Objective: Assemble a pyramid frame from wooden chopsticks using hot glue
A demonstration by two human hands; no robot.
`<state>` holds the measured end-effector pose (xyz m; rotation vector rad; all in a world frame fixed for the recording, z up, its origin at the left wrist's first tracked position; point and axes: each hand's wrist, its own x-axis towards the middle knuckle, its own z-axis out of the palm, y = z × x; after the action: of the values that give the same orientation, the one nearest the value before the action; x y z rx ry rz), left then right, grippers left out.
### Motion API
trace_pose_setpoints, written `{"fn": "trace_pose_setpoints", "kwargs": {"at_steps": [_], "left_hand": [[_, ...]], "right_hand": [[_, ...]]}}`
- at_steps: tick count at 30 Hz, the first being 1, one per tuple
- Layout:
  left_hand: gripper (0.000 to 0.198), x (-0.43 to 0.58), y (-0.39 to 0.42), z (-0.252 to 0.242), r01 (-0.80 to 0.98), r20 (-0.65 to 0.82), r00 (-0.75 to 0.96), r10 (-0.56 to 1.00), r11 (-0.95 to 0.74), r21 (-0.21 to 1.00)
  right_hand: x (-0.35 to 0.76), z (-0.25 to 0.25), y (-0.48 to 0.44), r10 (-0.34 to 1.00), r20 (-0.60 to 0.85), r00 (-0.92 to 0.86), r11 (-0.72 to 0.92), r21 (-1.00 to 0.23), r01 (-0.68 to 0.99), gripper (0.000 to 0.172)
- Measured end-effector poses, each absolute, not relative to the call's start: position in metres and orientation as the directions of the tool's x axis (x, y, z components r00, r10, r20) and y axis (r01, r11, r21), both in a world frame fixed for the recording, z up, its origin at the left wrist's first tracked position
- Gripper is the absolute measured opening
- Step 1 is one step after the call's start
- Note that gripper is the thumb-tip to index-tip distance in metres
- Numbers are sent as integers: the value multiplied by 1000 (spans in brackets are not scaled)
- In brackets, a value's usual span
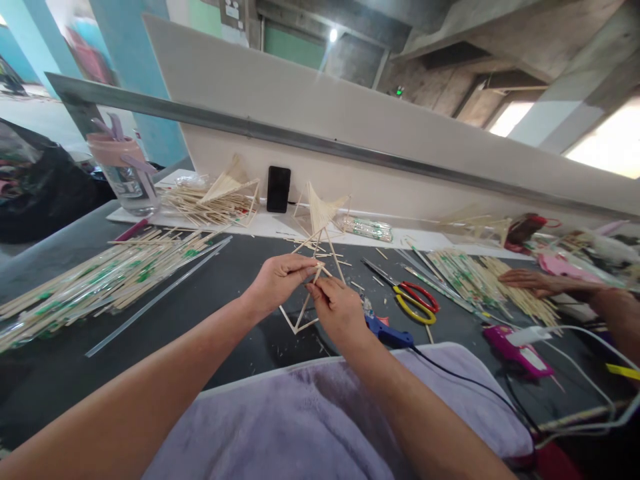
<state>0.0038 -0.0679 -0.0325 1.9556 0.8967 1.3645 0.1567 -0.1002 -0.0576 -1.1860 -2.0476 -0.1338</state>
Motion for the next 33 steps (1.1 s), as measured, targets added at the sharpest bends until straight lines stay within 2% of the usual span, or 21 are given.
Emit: {"fn": "trace_pose_setpoints", "kwargs": {"at_steps": [9, 14, 21, 33], "left_hand": [[15, 4, -68, -33, 196, 570, 248, 783, -617, 762], [14, 4, -68, -33, 185, 627, 267, 732, -677, 712], [14, 4, -68, -31, 199, 636, 272, 722, -689, 697], [21, 5, -76, -31, 318, 620, 248, 745, -667, 674]], "right_hand": [[156, -38, -113, 692, 660, -292, 439, -64, 896, 25], [154, -35, -118, 721, 667, -185, 323, -88, 942, 24], [155, -41, -116, 659, 728, -186, 395, -125, 910, 18], [156, -46, -111, 670, 700, -250, 429, -89, 899, 22]]}}
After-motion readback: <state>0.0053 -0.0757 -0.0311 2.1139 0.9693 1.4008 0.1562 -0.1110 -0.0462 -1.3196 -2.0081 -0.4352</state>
